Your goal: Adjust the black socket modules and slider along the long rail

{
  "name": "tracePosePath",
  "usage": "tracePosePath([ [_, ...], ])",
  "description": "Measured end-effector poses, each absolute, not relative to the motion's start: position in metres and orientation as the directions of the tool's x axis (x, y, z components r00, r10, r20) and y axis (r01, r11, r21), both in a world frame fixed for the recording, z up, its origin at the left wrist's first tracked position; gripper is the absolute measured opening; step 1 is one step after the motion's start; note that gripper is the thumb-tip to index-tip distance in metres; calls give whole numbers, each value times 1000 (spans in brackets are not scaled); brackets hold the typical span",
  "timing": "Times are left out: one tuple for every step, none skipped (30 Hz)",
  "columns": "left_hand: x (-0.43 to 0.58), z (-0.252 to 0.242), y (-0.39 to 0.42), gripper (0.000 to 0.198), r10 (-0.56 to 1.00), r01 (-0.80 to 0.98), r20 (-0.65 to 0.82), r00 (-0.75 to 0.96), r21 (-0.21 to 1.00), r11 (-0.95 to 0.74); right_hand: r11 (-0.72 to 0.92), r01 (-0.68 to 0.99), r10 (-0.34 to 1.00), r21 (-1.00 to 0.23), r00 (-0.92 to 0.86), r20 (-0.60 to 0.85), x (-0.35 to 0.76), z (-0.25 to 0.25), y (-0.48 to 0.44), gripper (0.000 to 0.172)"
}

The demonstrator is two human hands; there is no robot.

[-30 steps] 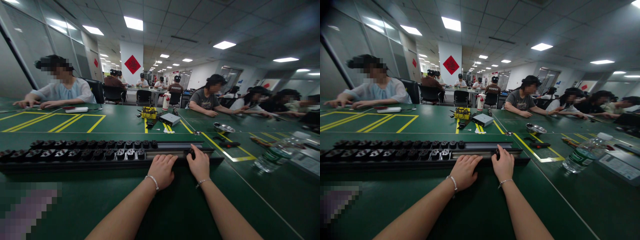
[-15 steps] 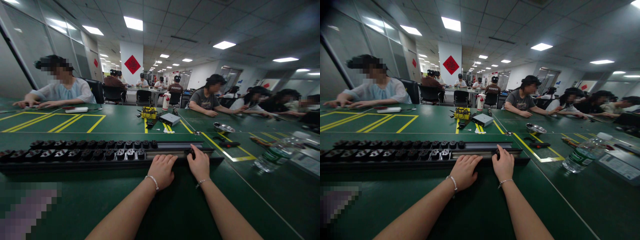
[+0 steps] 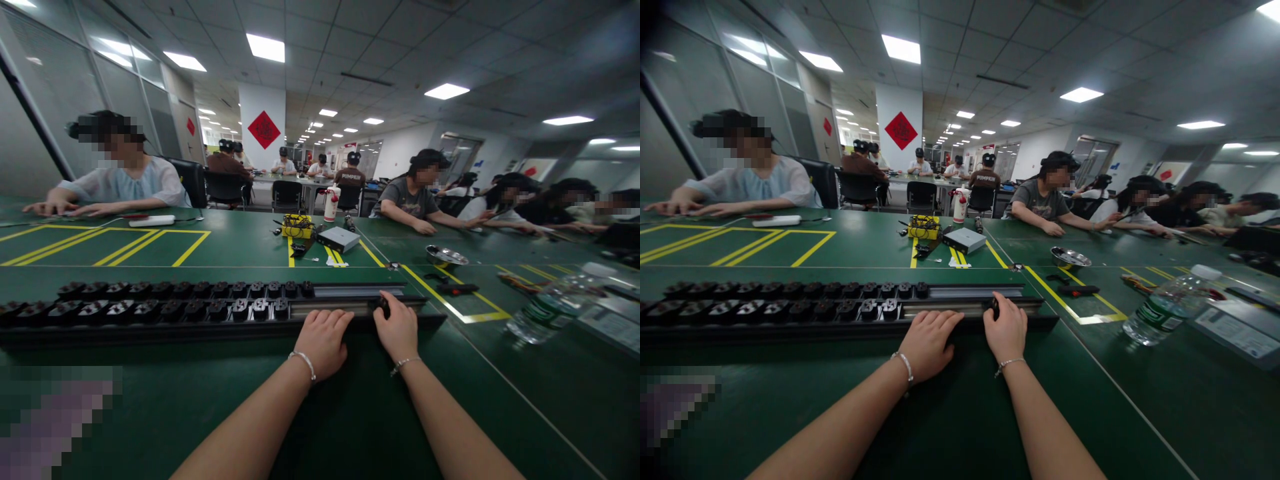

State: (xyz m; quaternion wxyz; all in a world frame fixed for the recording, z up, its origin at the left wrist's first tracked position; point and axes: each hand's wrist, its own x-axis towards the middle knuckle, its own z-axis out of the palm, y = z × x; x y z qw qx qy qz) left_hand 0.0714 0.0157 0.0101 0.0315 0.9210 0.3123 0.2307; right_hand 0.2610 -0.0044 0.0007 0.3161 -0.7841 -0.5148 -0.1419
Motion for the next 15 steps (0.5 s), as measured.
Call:
tracePosePath([
  [71, 10, 16, 55, 590, 559, 406, 698, 205, -803, -268, 899, 717, -347, 427, 551, 261, 1, -5, 40],
  [71, 10, 16, 55, 590, 558, 406, 698, 209, -803, -266, 900, 716, -344, 423, 555, 261, 1, -5, 40],
  [71, 10, 16, 55, 591, 556, 407, 697, 213, -803, -263, 902, 716, -342, 420, 558, 260, 1, -5, 40],
  [71, 10, 16, 55, 592, 556, 408, 695, 216, -803, -259, 904, 716, -340, 416, 561, 260, 2, -5, 40],
  [72, 10, 16, 55, 593, 556, 410, 693, 219, -802, -257, 905, 716, -338, 413, 563, 260, 2, -6, 41],
  [72, 10, 16, 55, 593, 556, 411, 692, 221, -802, -256, 906, 717, -336, 411, 563, 259, 2, -6, 41],
  [71, 9, 16, 55, 593, 555, 413, 692, 222, -802, -256, 908, 717, -332, 409, 564, 259, 2, -6, 40],
  [71, 9, 16, 55, 592, 554, 414, 691, 222, -802, -257, 909, 718, -328, 407, 565, 259, 2, -6, 40],
  [71, 9, 16, 55, 591, 553, 416, 691, 223, -803, -259, 910, 719, -323, 405, 565, 258, 2, -6, 40],
  [71, 9, 16, 55, 592, 553, 417, 690, 224, -802, -262, 912, 721, -316, 402, 565, 258, 2, -6, 40],
  [71, 9, 16, 55, 593, 554, 418, 689, 225, -802, -264, 915, 724, -306, 398, 563, 258, 2, -7, 41],
  [71, 9, 16, 55, 593, 554, 418, 688, 226, -802, -265, 918, 730, -293, 390, 561, 259, 2, -7, 41],
  [71, 9, 16, 55, 593, 554, 417, 689, 226, -801, -264, 924, 739, -276, 378, 558, 259, 2, -7, 42],
  [71, 9, 16, 55, 594, 554, 414, 690, 227, -801, -259, 931, 750, -256, 361, 554, 259, 2, -8, 42],
  [72, 9, 16, 55, 595, 554, 411, 691, 227, -801, -253, 940, 764, -231, 340, 548, 259, 2, -8, 43],
])
